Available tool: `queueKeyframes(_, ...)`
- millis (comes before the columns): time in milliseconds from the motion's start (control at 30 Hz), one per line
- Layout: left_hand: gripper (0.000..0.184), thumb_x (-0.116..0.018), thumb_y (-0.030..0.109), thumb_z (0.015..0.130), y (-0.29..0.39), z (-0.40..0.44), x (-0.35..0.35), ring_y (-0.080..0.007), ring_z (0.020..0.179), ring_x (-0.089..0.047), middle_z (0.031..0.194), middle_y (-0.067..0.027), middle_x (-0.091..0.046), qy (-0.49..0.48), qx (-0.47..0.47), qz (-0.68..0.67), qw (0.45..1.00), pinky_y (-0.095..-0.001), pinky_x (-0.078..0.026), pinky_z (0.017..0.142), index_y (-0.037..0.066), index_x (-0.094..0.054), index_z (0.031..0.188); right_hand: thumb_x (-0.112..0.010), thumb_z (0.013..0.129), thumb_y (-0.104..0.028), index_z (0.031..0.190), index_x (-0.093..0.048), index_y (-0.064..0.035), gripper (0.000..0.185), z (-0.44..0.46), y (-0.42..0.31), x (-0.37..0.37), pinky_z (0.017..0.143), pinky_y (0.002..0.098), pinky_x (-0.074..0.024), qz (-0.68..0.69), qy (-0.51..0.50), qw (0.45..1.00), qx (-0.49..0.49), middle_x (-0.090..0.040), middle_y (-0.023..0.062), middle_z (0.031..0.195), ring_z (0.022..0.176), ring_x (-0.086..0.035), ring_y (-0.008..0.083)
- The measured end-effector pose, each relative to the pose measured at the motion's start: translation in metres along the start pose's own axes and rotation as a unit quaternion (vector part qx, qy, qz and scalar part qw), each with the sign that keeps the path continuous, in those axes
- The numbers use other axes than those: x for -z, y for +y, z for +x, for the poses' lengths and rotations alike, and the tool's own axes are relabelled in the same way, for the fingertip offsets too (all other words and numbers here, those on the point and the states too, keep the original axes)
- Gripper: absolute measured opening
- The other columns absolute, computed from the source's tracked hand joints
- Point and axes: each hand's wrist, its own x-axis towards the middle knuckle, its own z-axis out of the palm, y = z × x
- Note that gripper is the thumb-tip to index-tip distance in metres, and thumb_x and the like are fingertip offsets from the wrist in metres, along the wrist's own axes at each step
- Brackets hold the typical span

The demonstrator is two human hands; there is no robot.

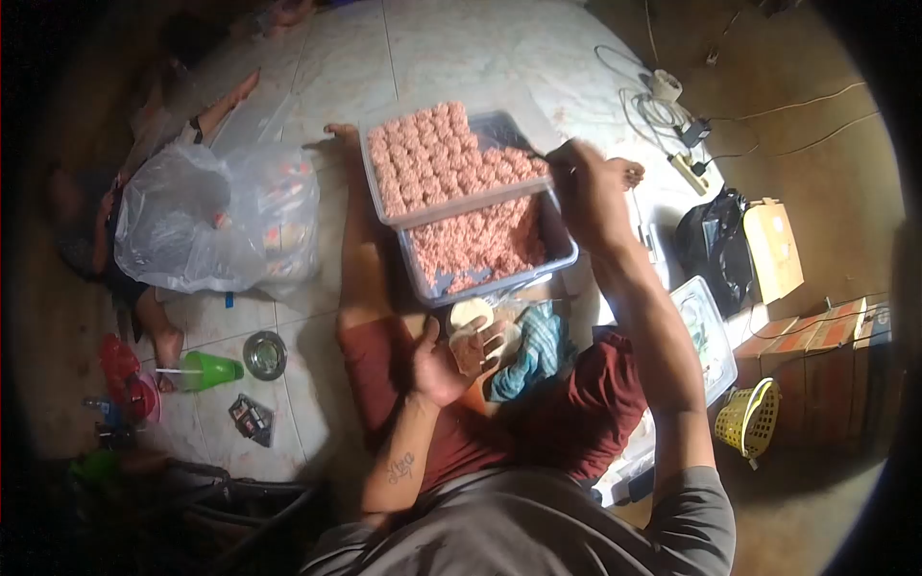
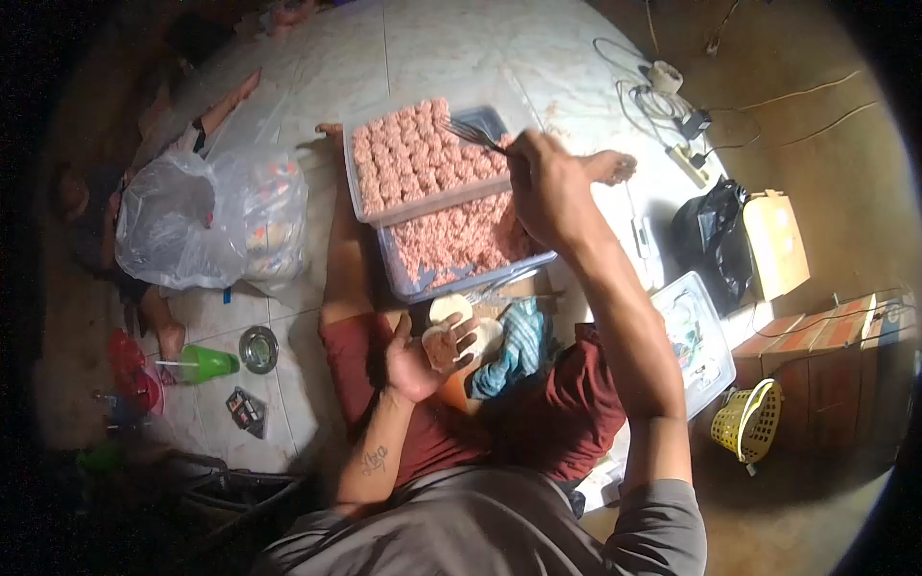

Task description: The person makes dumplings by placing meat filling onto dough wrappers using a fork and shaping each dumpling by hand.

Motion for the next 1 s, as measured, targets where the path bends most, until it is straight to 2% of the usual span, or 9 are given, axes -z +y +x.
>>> queueKeyframes(67,0.092,-0.042,0.068,0.099,-0.001,0.002,0.003,-0.0413,0.141,-0.044,0.158,-0.0284,-0.037,0.019,-0.006,0.035,0.999,-0.0542,-0.037,0.115,-0.006,-0.035,0.153,-0.058,0.095,-0.007,0.103,-0.062,-0.0009,0.011,-0.009,0.04,-0.042,0.076,0.0506,-0.053,-0.036,-0.06,0.995,-0.074,-0.067,0.0257,0.099,0.09,-0.068,0.0415)
queueKeyframes(200,0.088,-0.045,0.067,0.099,-0.004,-0.002,-0.004,-0.041,0.138,-0.048,0.153,-0.0292,-0.044,0.068,-0.032,0.112,0.991,-0.0539,-0.039,0.114,-0.005,-0.041,0.15,-0.055,0.095,-0.008,0.113,-0.063,-0.005,0.02,-0.041,0.039,-0.058,0.077,0.0524,-0.053,0.028,0.066,0.997,-0.029,-0.065,0.0242,0.101,0.092,-0.065,0.0474)
queueKeyframes(233,0.086,-0.045,0.067,0.099,-0.003,-0.002,-0.001,-0.0398,0.134,-0.051,0.151,-0.0279,-0.047,0.079,-0.04,0.113,0.99,-0.0532,-0.04,0.113,-0.004,-0.043,0.149,-0.055,0.095,-0.008,0.116,-0.063,-0.0078,0.023,-0.049,0.039,-0.067,0.077,0.0519,-0.0527,0.005,0.019,0.994,-0.108,-0.064,0.0229,0.102,0.093,-0.065,0.0469)
queueKeyframes(300,0.084,-0.045,0.066,0.099,-0.005,-0.003,0.004,-0.0387,0.131,-0.054,0.149,-0.0266,-0.05,0.089,-0.043,0.119,0.988,-0.0525,-0.041,0.111,-0.003,-0.046,0.147,-0.056,0.094,-0.01,0.114,-0.063,-0.0078,0.021,-0.058,0.057,-0.082,0.077,0.0517,-0.0526,0.022,-0.01,0.991,-0.13,-0.064,0.0221,0.103,0.094,-0.064,0.0466)
queueKeyframes(433,0.078,-0.046,0.064,0.1,-0.007,0.002,0.004,-0.0343,0.124,-0.059,0.144,-0.023,-0.056,0.077,-0.016,0.094,0.992,-0.0497,-0.044,0.107,-0.001,-0.051,0.142,-0.058,0.093,-0.006,0.106,-0.065,-0.0031,0.015,-0.065,0.046,-0.069,0.079,0.0508,-0.0517,0.037,0.059,0.987,-0.142,-0.066,0.0228,0.101,0.095,-0.064,0.0455)
queueKeyframes(633,0.073,-0.048,0.059,0.102,-0.004,-0.003,0.02,-0.0362,0.122,-0.06,0.138,-0.0247,-0.06,0.068,-0.01,0.089,0.994,-0.0488,-0.046,0.105,-0.003,-0.052,0.14,-0.062,0.092,-0.006,0.105,-0.066,-0.0005,0.015,-0.071,0.06,-0.069,0.076,0.0482,-0.0517,0.055,0.013,0.988,-0.141,-0.066,0.0246,0.097,0.089,-0.065,0.0457)
queueKeyframes(800,0.069,-0.045,0.055,0.104,-0.005,-0.004,0.025,-0.0361,0.12,-0.062,0.138,-0.026,-0.059,0.137,-0.028,0.15,0.979,-0.0497,-0.049,0.1,-0.002,-0.05,0.143,-0.06,0.091,-0.001,0.104,-0.065,0.0015,0.014,-0.079,0.053,-0.072,0.075,0.0473,-0.0515,0.086,0.048,0.988,-0.12,-0.067,0.025,0.096,0.088,-0.066,0.0446)
queueKeyframes(900,0.068,-0.045,0.053,0.104,-0.004,0.0,0.02,-0.0373,0.121,-0.061,0.138,-0.0265,-0.06,0.099,-0.001,0.112,0.989,-0.0512,-0.048,0.104,-0.003,-0.05,0.142,-0.059,0.091,0.001,0.105,-0.066,0.0009,0.015,-0.08,0.062,-0.078,0.076,0.045,-0.0527,0.057,-0.029,0.988,-0.141,-0.068,0.0233,0.097,0.088,-0.068,0.0415)
queueKeyframes(1000,0.067,-0.048,0.052,0.104,-0.001,0.006,0.027,-0.0384,0.124,-0.061,0.137,-0.0268,-0.06,0.097,-0.015,0.114,0.989,-0.0522,-0.046,0.108,-0.004,-0.05,0.141,-0.06,0.09,0.0,0.108,-0.065,-0.0007,0.019,-0.078,0.023,-0.047,0.076,0.0471,-0.0517,0.153,-0.015,0.987,-0.055,-0.066,0.0247,0.097,0.091,-0.065,0.0447)
